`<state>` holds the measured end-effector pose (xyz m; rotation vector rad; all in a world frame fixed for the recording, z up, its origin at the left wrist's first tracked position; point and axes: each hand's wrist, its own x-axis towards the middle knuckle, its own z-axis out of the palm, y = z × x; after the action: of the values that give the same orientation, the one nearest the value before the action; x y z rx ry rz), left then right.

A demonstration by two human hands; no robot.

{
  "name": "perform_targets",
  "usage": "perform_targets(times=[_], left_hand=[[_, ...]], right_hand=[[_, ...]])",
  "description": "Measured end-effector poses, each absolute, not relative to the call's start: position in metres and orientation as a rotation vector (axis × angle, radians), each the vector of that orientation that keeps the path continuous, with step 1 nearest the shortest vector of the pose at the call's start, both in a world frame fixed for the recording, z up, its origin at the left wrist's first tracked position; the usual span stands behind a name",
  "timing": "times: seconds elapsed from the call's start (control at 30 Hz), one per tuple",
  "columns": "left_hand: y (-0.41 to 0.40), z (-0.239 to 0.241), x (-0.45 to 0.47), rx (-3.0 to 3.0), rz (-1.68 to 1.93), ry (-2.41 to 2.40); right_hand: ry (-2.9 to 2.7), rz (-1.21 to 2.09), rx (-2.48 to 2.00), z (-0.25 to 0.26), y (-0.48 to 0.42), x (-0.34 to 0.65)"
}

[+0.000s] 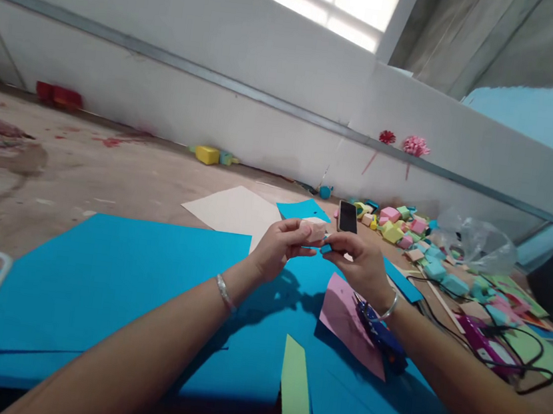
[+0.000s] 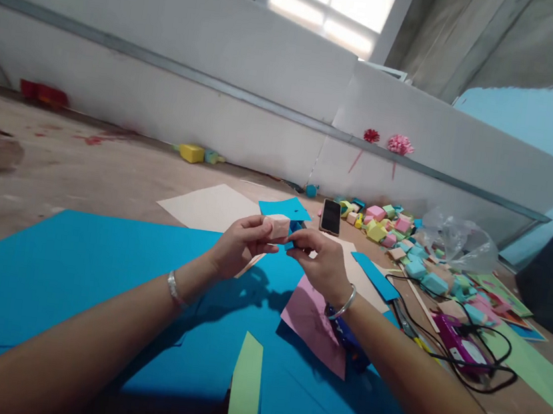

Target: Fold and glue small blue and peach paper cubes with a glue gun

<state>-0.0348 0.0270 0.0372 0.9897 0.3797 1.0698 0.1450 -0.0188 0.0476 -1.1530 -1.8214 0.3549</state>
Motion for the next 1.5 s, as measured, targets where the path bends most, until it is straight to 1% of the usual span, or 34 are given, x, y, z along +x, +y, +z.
perform_targets(times=[0.13, 0.4, 0.7, 0.8, 1.27, 1.5], left_hand=[[0.028, 0.040, -0.037, 0.951, 1.082, 0.362], [0.024, 0.037, -0.032, 1.081, 1.170, 0.373], [0.030, 0.029, -0.031, 1.458, 1.355, 0.515], [0.029, 0.030, -0.031, 1.492, 1.400, 0.554], [0.029, 0.028, -0.030, 1.483, 1.372, 0.578], [0.026, 0.029, -0.029, 1.472, 1.379, 0.571]], right_hand=[[-1.755, 0.328, -1.152, 0.046, -0.017, 0.150], [-1.820, 0.070, -1.217, 0.071, -0.021, 0.147], [-1.847, -0.106, -1.269, 0.083, -0.029, 0.138], [-1.826, -0.102, -1.303, 0.083, -0.030, 0.135], [-1.809, -0.247, -1.324, 0.080, -0.018, 0.127], [-1.825, -0.228, -1.342, 0.081, -0.019, 0.124]])
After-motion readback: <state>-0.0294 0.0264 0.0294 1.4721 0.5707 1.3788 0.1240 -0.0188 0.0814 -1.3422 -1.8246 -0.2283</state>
